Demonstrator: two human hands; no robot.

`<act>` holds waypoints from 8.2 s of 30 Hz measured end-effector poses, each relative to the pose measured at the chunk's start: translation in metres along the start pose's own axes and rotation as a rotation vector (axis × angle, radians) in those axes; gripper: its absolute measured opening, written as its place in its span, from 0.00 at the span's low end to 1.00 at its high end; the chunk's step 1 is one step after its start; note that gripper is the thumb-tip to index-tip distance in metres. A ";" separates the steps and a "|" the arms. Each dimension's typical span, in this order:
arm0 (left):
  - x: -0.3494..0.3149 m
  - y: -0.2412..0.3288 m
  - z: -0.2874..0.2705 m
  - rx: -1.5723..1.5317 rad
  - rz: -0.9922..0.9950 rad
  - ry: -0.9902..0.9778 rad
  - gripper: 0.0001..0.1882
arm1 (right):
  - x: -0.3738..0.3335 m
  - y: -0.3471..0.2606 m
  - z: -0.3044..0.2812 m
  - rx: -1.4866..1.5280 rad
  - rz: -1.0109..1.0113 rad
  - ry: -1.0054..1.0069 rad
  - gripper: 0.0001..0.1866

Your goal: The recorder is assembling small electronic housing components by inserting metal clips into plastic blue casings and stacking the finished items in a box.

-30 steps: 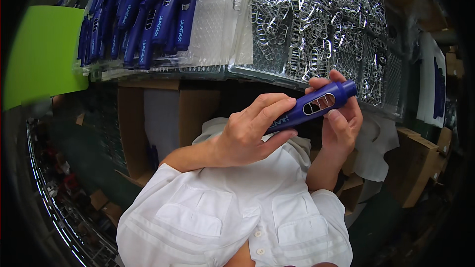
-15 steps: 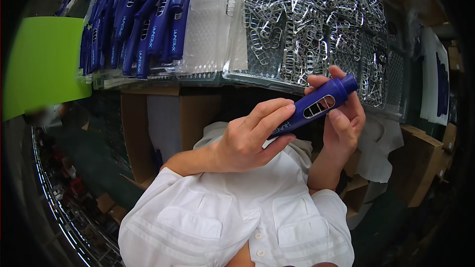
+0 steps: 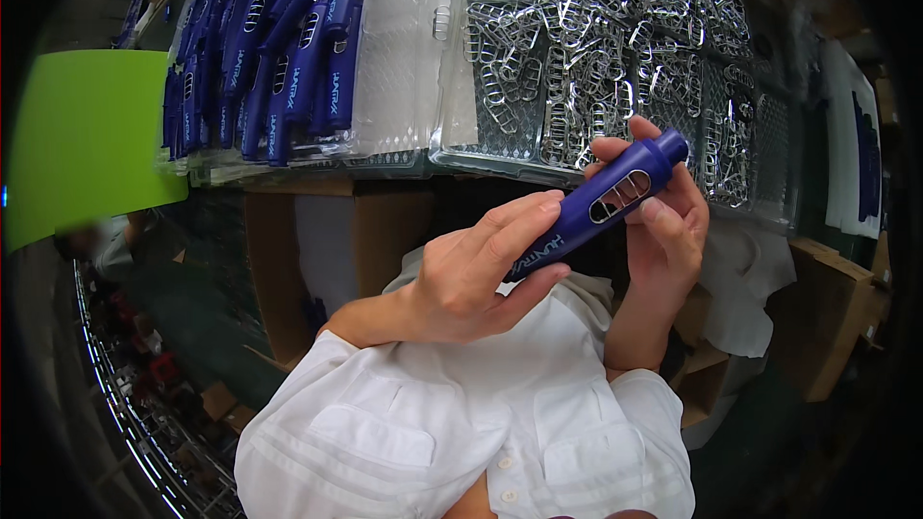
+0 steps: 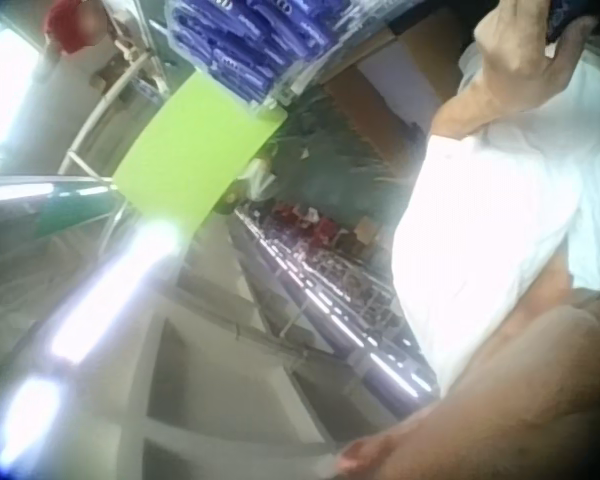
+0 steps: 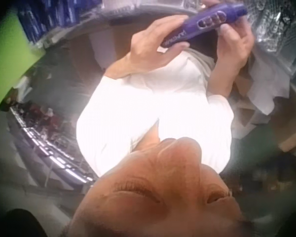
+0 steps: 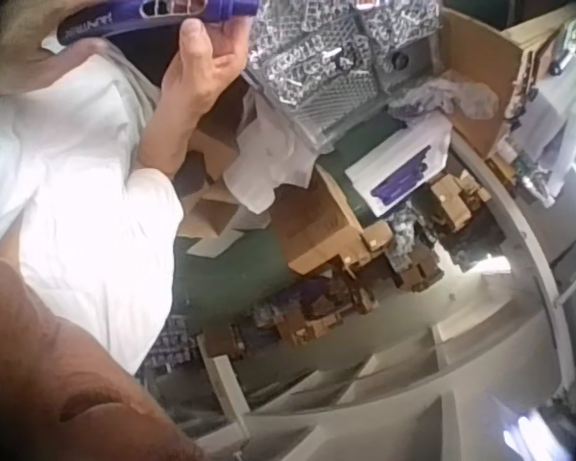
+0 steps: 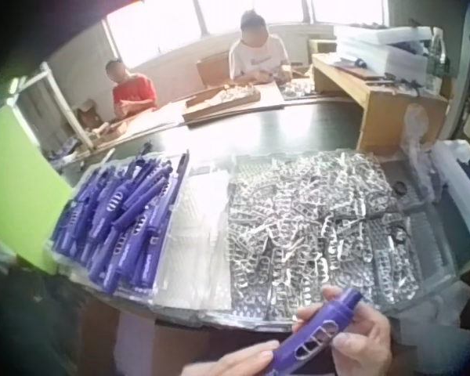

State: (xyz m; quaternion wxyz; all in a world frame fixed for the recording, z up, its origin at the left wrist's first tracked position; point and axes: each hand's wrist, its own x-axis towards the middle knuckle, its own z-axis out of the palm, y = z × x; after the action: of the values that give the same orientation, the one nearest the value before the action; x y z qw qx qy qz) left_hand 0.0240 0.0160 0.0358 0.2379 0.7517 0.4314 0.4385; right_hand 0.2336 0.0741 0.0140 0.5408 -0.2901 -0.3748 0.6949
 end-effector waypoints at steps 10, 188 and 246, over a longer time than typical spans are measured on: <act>0.010 0.003 -0.017 0.022 0.030 0.000 0.29 | 0.008 -0.006 0.012 0.073 0.017 -0.018 0.37; -0.015 -0.033 0.035 -1.095 -0.727 -0.430 0.19 | -0.040 0.024 0.025 -0.159 0.074 0.095 0.27; 0.042 0.033 0.083 -0.455 -0.698 -0.754 0.14 | -0.115 0.024 -0.042 0.536 0.001 0.263 0.24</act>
State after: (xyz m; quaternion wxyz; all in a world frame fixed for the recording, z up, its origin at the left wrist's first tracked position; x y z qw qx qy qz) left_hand 0.1205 0.0368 0.0373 0.6627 0.5989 0.4342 0.1167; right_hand 0.2826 -0.0316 -0.0294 0.6418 -0.2245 -0.1047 0.7257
